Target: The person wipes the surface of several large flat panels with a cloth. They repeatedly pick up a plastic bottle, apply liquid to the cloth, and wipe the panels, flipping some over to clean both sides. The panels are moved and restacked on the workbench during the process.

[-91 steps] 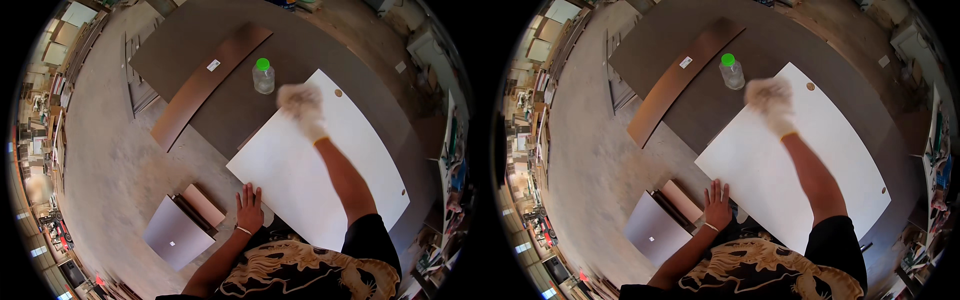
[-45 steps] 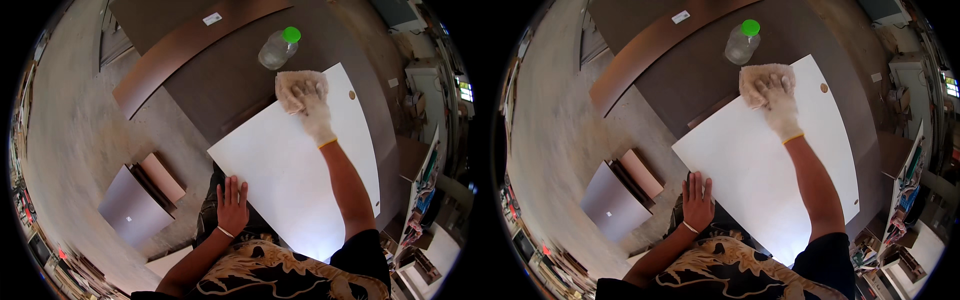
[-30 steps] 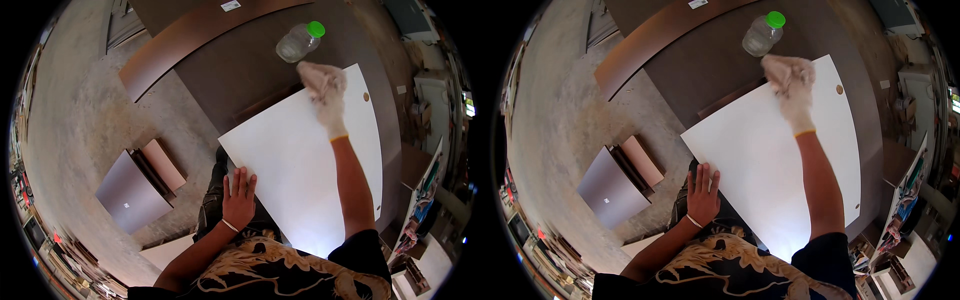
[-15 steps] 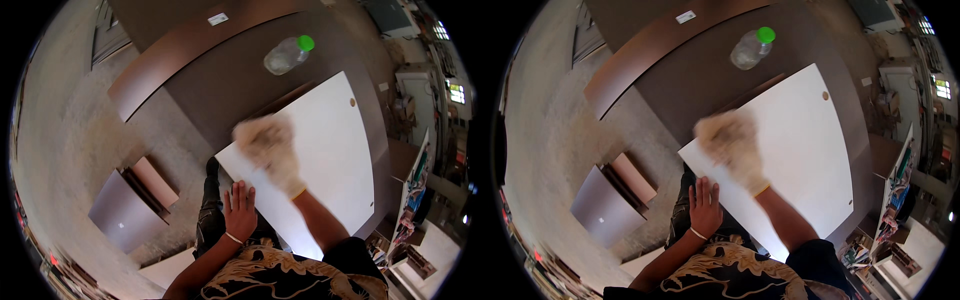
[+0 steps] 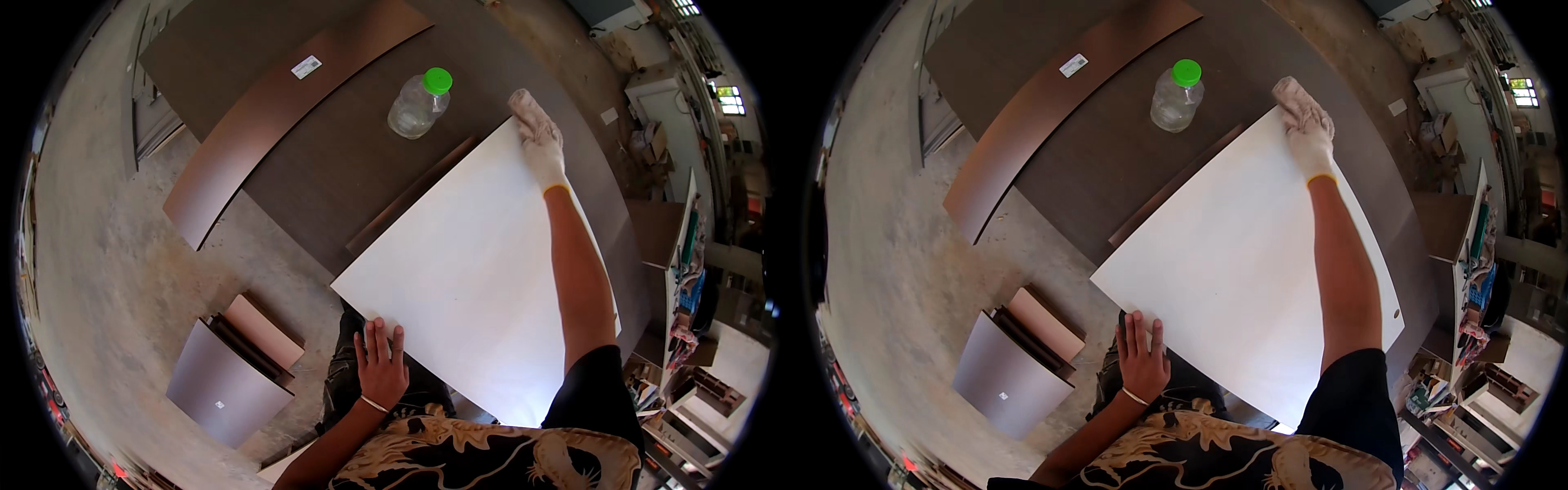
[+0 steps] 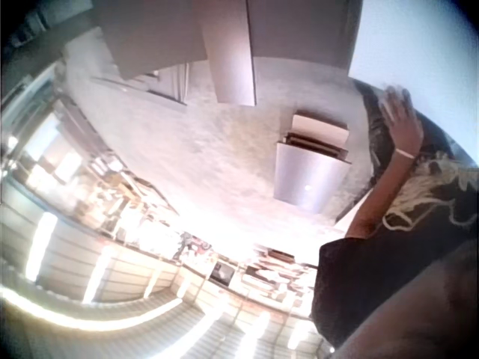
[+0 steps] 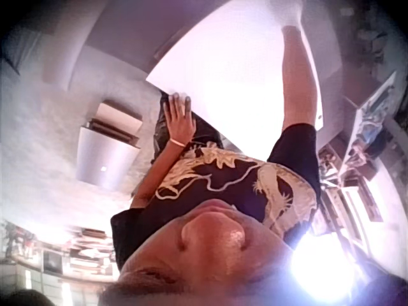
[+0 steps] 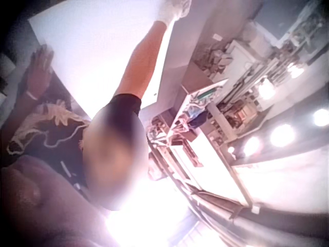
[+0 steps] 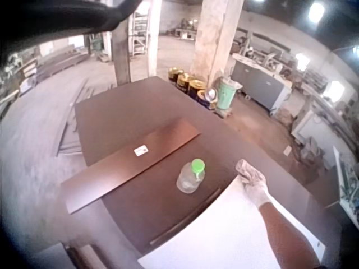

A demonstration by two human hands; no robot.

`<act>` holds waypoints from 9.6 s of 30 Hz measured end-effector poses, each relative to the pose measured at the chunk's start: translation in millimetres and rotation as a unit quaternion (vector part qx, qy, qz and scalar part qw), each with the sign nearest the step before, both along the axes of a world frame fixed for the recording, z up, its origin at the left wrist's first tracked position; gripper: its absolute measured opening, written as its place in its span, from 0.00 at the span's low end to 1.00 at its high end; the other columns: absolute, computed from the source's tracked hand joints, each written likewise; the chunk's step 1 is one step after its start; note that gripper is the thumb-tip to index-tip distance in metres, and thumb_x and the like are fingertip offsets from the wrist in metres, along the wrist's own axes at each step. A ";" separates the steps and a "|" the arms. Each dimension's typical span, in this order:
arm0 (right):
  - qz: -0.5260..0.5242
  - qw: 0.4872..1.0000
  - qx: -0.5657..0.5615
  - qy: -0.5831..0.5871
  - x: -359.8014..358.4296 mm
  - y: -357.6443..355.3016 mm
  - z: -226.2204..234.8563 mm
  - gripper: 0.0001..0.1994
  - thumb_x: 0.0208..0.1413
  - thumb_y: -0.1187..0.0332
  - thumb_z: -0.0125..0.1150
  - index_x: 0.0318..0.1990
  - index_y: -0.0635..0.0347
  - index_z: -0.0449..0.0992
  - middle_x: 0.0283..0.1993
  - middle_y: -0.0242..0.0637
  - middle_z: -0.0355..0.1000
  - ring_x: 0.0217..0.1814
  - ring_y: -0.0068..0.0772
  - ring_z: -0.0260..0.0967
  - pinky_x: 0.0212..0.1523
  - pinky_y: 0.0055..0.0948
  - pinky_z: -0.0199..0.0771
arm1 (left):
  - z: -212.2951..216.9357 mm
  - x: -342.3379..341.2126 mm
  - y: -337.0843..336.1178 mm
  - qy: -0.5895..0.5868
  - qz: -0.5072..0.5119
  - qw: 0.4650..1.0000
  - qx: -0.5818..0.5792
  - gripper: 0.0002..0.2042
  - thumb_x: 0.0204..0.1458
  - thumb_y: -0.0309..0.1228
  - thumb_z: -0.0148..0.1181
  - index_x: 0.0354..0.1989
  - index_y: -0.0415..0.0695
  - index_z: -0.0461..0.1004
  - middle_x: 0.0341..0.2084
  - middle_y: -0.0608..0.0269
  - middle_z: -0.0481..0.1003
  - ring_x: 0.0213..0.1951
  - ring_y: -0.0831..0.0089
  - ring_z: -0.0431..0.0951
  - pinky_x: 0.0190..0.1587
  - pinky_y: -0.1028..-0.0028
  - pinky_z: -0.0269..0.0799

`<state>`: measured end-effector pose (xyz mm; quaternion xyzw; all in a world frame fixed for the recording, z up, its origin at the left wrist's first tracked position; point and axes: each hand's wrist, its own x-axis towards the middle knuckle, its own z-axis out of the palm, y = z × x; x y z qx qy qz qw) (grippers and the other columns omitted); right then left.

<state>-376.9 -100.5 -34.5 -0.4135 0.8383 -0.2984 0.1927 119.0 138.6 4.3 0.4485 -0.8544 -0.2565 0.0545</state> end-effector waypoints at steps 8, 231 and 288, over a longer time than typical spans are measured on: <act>0.314 0.945 0.047 0.084 190.8 65.8 -7.8 0.18 0.63 0.64 0.56 0.60 0.48 0.77 0.67 0.36 0.71 0.77 0.42 0.57 0.77 0.46 0.47 | 5.3 7.8 -9.7 -0.006 -0.018 1.000 0.024 0.42 0.49 0.29 0.64 0.77 0.48 0.57 0.78 0.39 0.48 0.78 0.39 0.48 0.74 0.35 0.47; 0.100 0.927 0.282 -0.226 1018.7 366.0 -361.0 0.28 0.56 0.90 0.57 0.65 0.68 0.67 0.56 0.38 0.70 0.49 0.25 0.72 0.55 0.23 0.73 | -470.2 1255.9 431.3 0.039 0.819 0.569 0.065 0.41 0.44 0.53 0.78 0.57 0.30 0.74 0.46 0.40 0.80 0.48 0.46 0.79 0.55 0.53 0.74; 0.307 0.907 -0.227 0.178 501.0 521.8 441.0 0.18 0.38 0.59 0.64 0.37 0.53 0.70 0.39 0.43 0.76 0.44 0.49 0.81 0.55 0.67 0.80 | -158.6 241.5 234.6 -0.141 -0.059 0.953 0.261 0.27 0.58 0.41 0.56 0.65 0.43 0.72 0.60 0.43 0.76 0.60 0.48 0.77 0.62 0.54 0.73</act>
